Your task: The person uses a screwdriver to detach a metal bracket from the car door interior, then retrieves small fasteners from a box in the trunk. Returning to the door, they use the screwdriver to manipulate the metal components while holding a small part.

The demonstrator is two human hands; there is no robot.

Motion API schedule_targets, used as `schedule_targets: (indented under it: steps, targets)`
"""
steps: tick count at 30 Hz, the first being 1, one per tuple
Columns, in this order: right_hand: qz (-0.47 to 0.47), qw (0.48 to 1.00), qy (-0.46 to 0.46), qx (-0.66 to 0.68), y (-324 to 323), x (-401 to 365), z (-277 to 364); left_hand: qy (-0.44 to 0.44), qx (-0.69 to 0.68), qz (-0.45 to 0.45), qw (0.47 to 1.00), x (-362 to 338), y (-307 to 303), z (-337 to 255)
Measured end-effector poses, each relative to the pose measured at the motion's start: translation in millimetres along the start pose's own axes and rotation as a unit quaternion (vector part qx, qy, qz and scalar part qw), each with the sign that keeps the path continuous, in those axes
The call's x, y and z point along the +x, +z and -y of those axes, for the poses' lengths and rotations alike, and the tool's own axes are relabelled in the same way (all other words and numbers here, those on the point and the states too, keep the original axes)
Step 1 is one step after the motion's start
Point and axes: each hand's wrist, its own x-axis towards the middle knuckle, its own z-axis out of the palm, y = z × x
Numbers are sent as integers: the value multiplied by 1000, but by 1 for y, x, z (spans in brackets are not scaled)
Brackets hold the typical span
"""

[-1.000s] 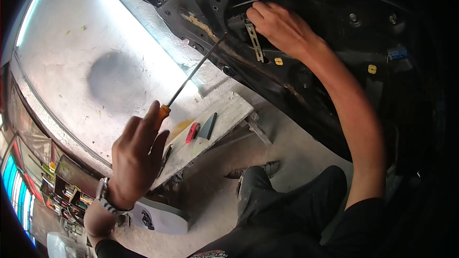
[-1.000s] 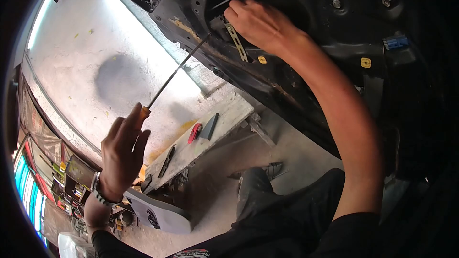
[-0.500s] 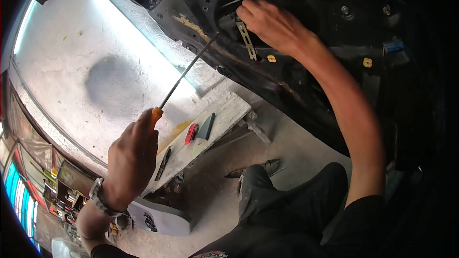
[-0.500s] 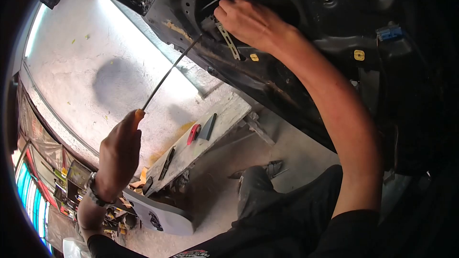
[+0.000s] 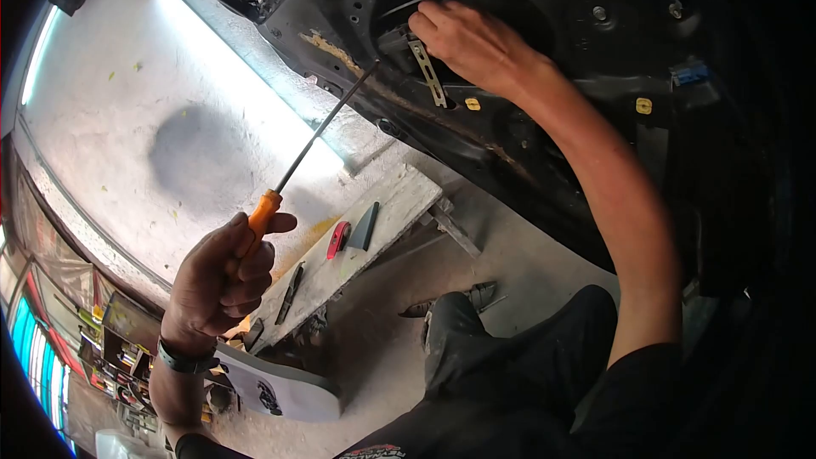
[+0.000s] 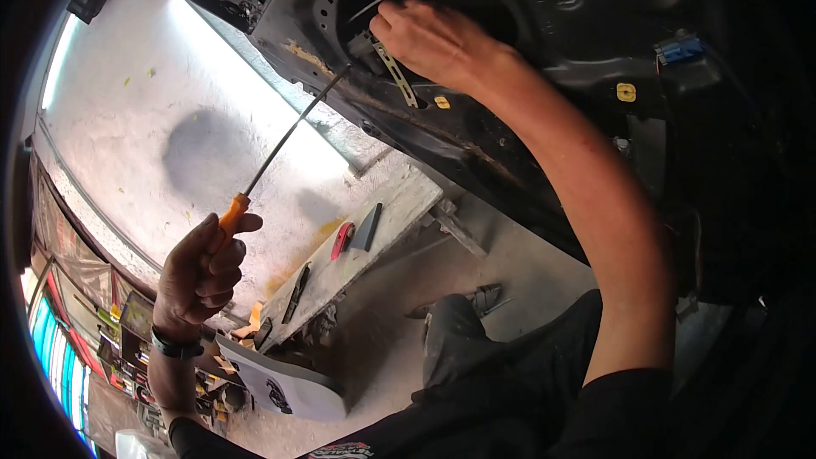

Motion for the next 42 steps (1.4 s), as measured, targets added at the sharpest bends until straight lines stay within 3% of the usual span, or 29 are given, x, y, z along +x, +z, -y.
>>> schedule_targets:
  steps: [3, 6, 13, 14, 17, 19, 21, 23, 31, 42]
  targets:
    - [15, 1000, 11, 5, 0, 0, 0, 55, 220, -83, 970, -5, 24, -5]
    - [6, 1000, 13, 26, -2, 1, 0, 69, 280, -99, 952, -7, 32, -10]
    - [-9, 987, 102, 127, -20, -9, 11, 86, 245, -102, 960, -5, 28, -8]
    - [33, 984, 131, 120, -29, -15, 16, 88, 231, -104, 963, -5, 27, -7]
    - [-47, 990, 130, 13, -41, -31, 35, 87, 196, -80, 973, -4, 20, -9]
    - [-142, 979, 141, 46, -43, -45, 49, 89, 177, -71, 978, -4, 15, -7]
    - [-180, 975, 124, 31, -42, -56, 58, 92, 199, -74, 973, -3, 12, -7]
    - [-156, 981, 110, 17, -39, -52, 66, 91, 215, -82, 969, -3, 12, -7]
    - [44, 960, 255, 105, -20, -21, 61, 79, 299, -128, 942, -6, 17, -10]
    - [57, 952, 286, 96, -16, -20, 65, 84, 311, -126, 938, -5, 19, -11]
